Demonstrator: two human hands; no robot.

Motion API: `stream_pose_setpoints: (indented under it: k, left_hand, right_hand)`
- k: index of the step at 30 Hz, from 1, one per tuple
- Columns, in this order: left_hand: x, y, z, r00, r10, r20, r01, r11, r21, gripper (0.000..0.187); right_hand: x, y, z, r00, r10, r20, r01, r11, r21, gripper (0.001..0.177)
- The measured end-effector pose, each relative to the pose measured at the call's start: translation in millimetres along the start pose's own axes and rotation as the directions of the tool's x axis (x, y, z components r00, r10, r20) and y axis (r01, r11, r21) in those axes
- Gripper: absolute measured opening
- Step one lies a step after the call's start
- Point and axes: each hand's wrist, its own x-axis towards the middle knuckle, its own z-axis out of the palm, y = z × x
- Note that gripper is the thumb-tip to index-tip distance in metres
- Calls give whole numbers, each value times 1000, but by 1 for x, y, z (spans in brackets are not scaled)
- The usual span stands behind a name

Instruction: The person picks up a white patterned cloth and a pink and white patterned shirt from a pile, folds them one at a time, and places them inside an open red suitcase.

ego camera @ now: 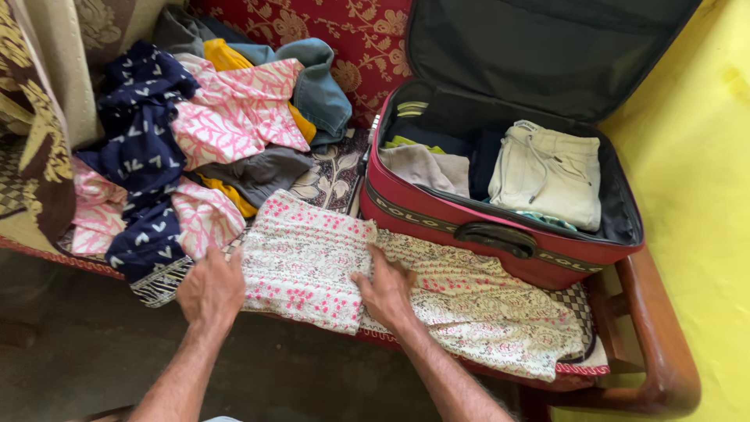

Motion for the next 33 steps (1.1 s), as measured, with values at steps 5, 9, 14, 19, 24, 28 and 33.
stream_pose_setpoints:
  k: [5,9,14,19,24,28,33]
  left_hand:
    - [10,36,6,970,182,-159,-184,983,6,80]
    - [41,36,19,980,-45,193,96,960,-263,75]
    - [86,-6,60,985,146,90,-89,884,-459,76]
    - [106,-19,78,970,176,167,-88,897,-432,62]
    - [95,16,37,938,275,212,-124,834,-537,47]
    - [53,84,2,933,339,118,-240,834,-496,41]
    - [-30,173,15,866,395,307,-259,879,-400,36]
  right_hand:
    - [-15,-23,0,960,47,-276,-35,998,48,67]
    - [-27,-39,13,893,-360,-269,326,931,-163,78]
    - [-19,-42,18,960,-247,134,271,940,-209,76]
    - [-14,-40,18,969,-165,186,207,950,-232,83]
    - [-6,-36,12,948,-131,289,199,955,-219,88]
    - [6,-24,9,968,-166,189,152,985,84,84]
    - [24,12,-16,991,100,94,-122,331,936,78]
